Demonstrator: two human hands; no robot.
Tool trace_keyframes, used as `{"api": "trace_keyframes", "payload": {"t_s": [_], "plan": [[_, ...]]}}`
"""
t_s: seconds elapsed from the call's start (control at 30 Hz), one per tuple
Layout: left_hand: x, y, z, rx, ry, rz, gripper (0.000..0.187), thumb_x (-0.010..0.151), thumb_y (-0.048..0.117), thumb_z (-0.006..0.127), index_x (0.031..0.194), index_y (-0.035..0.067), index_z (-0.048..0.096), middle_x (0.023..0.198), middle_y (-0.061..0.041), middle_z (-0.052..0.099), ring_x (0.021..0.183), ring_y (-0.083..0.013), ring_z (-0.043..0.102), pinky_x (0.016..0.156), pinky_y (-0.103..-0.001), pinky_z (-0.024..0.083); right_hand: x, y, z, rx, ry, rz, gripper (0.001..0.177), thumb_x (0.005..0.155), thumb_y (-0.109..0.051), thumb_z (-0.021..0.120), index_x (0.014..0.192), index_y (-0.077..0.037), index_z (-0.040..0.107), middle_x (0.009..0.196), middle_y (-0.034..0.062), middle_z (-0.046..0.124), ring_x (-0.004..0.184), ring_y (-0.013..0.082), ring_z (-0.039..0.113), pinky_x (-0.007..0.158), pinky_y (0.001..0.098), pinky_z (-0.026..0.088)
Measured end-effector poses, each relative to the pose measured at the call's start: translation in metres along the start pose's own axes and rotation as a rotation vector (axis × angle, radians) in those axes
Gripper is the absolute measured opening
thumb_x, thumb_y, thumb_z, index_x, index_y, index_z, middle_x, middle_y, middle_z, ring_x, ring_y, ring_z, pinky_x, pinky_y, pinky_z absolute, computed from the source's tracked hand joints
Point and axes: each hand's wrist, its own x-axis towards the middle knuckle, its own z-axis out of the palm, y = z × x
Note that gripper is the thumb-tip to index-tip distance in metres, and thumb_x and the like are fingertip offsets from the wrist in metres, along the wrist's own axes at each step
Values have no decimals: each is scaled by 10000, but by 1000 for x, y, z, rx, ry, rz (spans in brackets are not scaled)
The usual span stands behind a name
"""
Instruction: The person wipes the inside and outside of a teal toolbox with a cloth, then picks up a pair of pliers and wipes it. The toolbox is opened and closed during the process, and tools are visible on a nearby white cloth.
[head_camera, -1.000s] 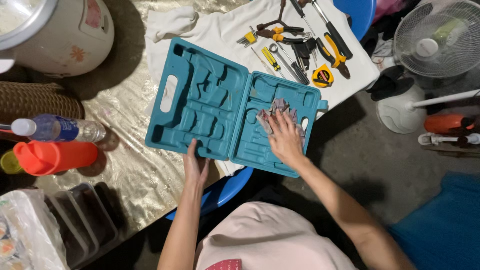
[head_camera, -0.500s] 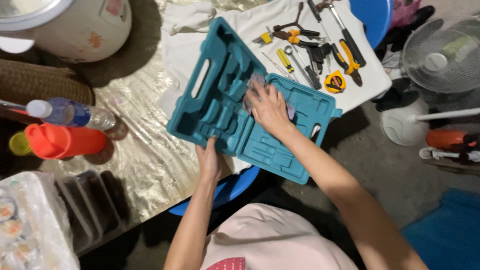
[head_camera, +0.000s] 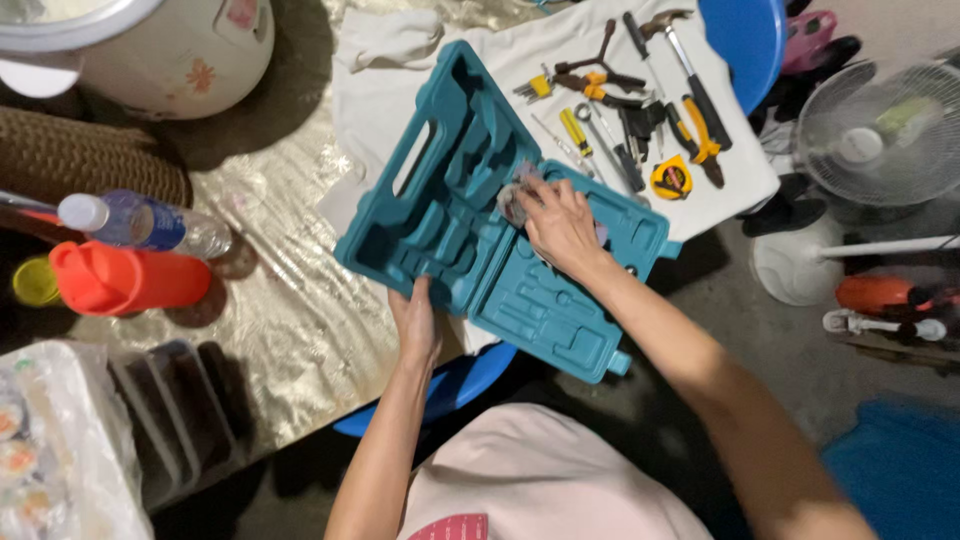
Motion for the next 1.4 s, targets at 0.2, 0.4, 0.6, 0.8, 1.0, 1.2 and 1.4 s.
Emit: {"api": "trace_keyframes", "payload": {"t_s": [0.2,0.4,0.6,0.8,1.0,1.2,1.4], "plan": [[-3,-3,2,39,-16,42,340,994,4,560,1332,-25,536,1257,-96,614,1123,-177,593,1020,-325,467,13,-12,5,-105,-6,-15,463,802,-153,692,1251,-37,690,1458,126,546,1129,349,524,896,462,470],[0,-2,6,-17,29,7,375,979,1,545,1352,2,509,1235,-86,604,1087,-175,591,972,-331,481,7,-40,12,-302,-77,-115,459,762,-190,700,1180,-1,704,1467,187,516,1138,361,522,857,479,474],[7,-1,1,-68,33,-58,395,956,-13,546,1349,-5,502,1220,-101,596,1083,-202,586,972,-359,492,16,-12,7,319,-208,129,315,901,-95,571,1132,-95,786,1382,110,622,1274,314,566,1118,444,485],[10,8,-2,-94,46,-162,403,913,-3,536,1315,16,513,1200,-91,614,1088,-214,603,965,-377,507,42,18,9,226,81,67,388,888,-92,580,1247,1,694,1382,156,568,1261,362,518,1043,479,459],[7,15,3,-79,12,-150,433,906,-19,525,1337,16,499,1226,-109,592,1125,-229,591,987,-389,496,39,10,26,70,-41,47,394,855,-122,581,1208,8,697,1366,170,599,1183,396,524,938,515,460],[12,15,-1,-90,73,-194,433,887,-16,534,1317,3,491,1197,-114,584,1118,-240,580,986,-418,498,60,32,36,393,-331,415,329,1011,-223,488,1071,-6,728,1180,213,666,1096,410,607,994,487,489],[18,10,-7,-165,80,-250,409,892,2,536,1299,12,502,1182,-118,592,1093,-241,598,972,-418,523,5,-13,29,130,1,-5,360,854,-135,606,1171,7,702,1332,177,600,1089,375,559,918,479,478]]}}
